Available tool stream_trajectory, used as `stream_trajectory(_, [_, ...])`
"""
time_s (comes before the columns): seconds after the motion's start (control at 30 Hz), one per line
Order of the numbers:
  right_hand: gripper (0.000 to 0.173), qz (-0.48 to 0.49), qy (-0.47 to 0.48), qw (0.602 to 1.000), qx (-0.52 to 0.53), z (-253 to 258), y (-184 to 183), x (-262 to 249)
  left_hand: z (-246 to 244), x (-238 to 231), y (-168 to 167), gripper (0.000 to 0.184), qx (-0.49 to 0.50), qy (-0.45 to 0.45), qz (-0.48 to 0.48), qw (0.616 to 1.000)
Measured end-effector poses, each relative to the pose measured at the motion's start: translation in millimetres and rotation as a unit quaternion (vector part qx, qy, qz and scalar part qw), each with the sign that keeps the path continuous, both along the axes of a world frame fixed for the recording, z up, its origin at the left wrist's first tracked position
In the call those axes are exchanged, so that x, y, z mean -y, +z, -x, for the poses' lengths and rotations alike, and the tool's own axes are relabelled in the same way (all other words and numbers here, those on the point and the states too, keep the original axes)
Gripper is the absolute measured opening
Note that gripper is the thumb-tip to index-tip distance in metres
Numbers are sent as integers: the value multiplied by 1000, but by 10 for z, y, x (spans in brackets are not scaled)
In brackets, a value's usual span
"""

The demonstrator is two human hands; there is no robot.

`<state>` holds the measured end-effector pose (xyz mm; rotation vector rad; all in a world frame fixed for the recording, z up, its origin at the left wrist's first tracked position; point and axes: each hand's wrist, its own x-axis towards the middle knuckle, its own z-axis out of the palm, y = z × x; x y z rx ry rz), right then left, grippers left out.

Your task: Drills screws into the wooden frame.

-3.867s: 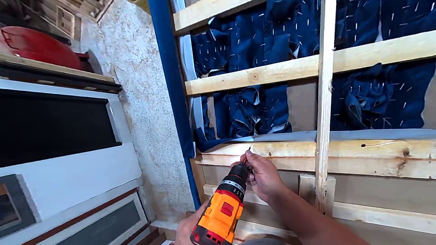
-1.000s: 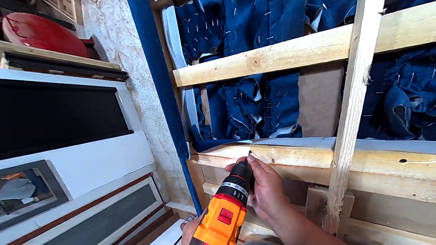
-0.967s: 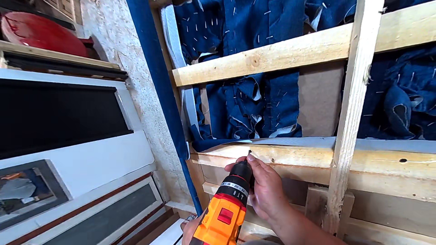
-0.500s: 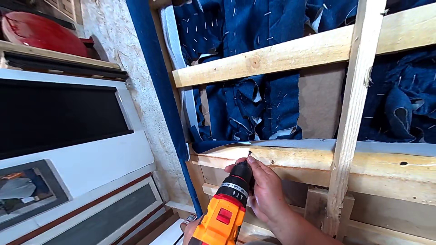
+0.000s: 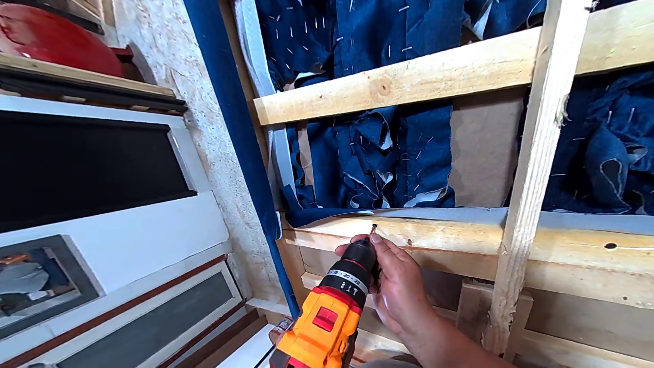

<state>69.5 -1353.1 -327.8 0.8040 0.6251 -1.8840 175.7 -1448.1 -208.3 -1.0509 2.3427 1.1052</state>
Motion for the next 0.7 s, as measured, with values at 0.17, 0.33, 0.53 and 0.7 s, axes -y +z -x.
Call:
stream_trajectory(0.17, [47,-3,1,1000,-4,1,3,-7,-23,43,-41,33,1,-58,30,998])
stream_trajectory(0.33, [50,13,-3,1000,9,-24,3,-17,-154,84,-86,47,-19,-133,98,986])
stream_trajectory(0.53, [41,9,-7,1000,-6,-20,-15,-10,689,-162,104,20,168,39,42,984])
stream_trajectory(0.7, [41,2,-5,1000,28,-3,-24,-14,62,49,59,27,24,-72,38,996])
